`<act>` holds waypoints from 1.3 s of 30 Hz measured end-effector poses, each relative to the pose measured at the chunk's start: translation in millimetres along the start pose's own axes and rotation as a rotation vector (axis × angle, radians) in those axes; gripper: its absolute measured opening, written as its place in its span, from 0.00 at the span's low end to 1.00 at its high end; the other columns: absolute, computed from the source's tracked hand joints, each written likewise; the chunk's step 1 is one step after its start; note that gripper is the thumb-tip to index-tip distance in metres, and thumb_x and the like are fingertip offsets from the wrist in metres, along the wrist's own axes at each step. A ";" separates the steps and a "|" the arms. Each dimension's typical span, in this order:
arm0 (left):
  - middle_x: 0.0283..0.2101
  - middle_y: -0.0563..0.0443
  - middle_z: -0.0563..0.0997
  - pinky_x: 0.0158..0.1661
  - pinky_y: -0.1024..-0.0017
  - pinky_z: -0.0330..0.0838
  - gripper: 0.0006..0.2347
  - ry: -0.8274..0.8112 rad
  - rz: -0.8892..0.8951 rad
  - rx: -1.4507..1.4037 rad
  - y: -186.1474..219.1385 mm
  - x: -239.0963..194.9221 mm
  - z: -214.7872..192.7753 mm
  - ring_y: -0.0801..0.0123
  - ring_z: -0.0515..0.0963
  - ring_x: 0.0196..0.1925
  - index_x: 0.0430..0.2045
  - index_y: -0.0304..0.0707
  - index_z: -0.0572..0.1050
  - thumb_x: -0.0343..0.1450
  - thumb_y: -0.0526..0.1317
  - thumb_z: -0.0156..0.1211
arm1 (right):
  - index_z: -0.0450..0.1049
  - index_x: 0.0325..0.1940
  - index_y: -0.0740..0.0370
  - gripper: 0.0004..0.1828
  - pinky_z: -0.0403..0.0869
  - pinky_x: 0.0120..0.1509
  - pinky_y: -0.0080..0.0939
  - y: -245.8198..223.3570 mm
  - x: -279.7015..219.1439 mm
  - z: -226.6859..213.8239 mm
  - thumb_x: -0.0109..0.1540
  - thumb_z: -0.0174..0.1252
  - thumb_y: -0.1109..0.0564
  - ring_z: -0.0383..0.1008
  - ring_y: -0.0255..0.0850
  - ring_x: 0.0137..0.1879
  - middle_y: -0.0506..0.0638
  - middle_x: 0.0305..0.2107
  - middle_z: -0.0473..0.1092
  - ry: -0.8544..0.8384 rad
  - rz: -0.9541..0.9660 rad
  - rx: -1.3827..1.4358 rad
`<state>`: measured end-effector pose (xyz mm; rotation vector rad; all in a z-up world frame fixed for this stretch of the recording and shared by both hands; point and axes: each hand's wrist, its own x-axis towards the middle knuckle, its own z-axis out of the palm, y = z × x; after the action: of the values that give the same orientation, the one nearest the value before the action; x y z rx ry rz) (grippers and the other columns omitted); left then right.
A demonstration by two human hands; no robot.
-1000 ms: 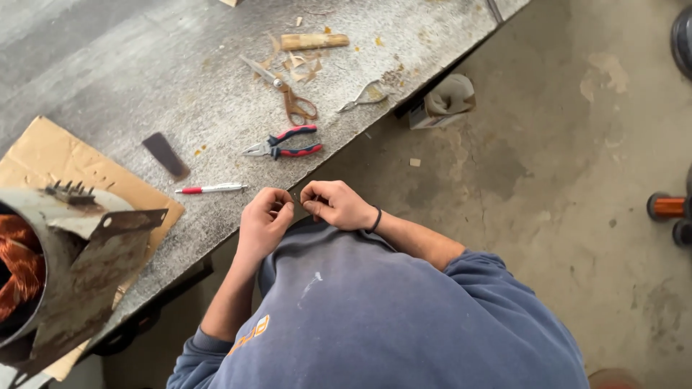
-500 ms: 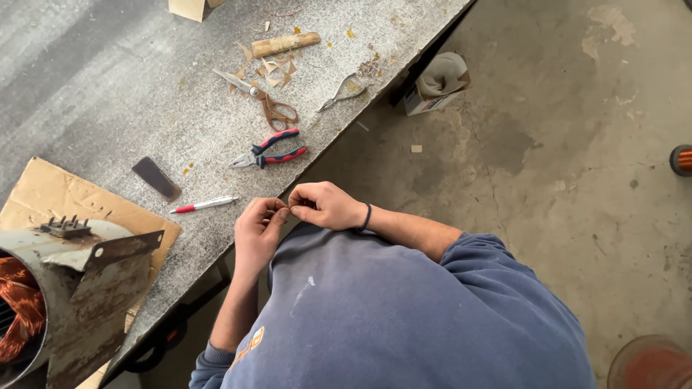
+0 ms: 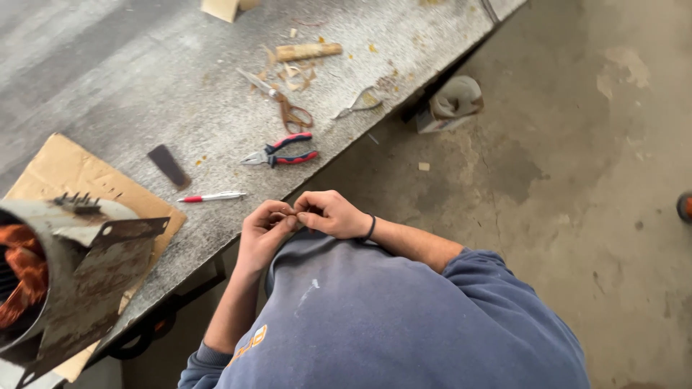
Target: Stripping and preparing copper wires using pliers at a workbench.
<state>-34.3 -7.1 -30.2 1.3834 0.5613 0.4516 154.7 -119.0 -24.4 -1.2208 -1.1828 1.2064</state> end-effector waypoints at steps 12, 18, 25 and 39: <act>0.28 0.57 0.80 0.30 0.81 0.69 0.06 0.277 -0.075 0.095 0.6 -2.9 11.0 0.82 0.76 0.29 0.33 0.30 0.79 0.69 0.35 0.67 | 0.76 0.42 0.64 0.07 0.74 0.36 0.33 1.7 3.5 4.9 0.64 0.62 0.58 0.73 0.30 0.32 0.47 0.29 0.75 0.178 -0.096 -0.325; 0.27 0.58 0.80 0.32 0.81 0.71 0.07 0.242 -0.083 -0.006 -1.7 -3.6 8.9 0.83 0.77 0.30 0.32 0.30 0.79 0.70 0.37 0.67 | 0.77 0.42 0.64 0.07 0.72 0.35 0.33 -2.0 4.2 4.0 0.64 0.63 0.58 0.70 0.30 0.30 0.47 0.28 0.75 0.235 -0.041 -0.288; 0.26 0.58 0.80 0.30 0.81 0.70 0.06 0.183 -0.098 0.105 -2.9 -0.2 10.2 0.83 0.75 0.28 0.32 0.31 0.80 0.69 0.37 0.66 | 0.77 0.42 0.64 0.07 0.73 0.38 0.34 -1.1 3.3 5.9 0.64 0.64 0.58 0.73 0.32 0.33 0.48 0.30 0.75 0.228 -0.074 -0.328; 0.24 0.57 0.75 0.28 0.79 0.66 0.03 0.159 -0.098 0.217 -7.1 5.2 14.7 0.82 0.70 0.27 0.28 0.31 0.75 0.68 0.33 0.60 | 0.76 0.43 0.64 0.08 0.72 0.35 0.34 9.9 3.9 4.8 0.64 0.63 0.58 0.71 0.31 0.31 0.47 0.28 0.75 0.136 0.007 -0.317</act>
<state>-21.3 -16.5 -36.4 1.5268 0.8235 0.4330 149.9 -115.1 -34.3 -1.5175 -1.3007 0.9469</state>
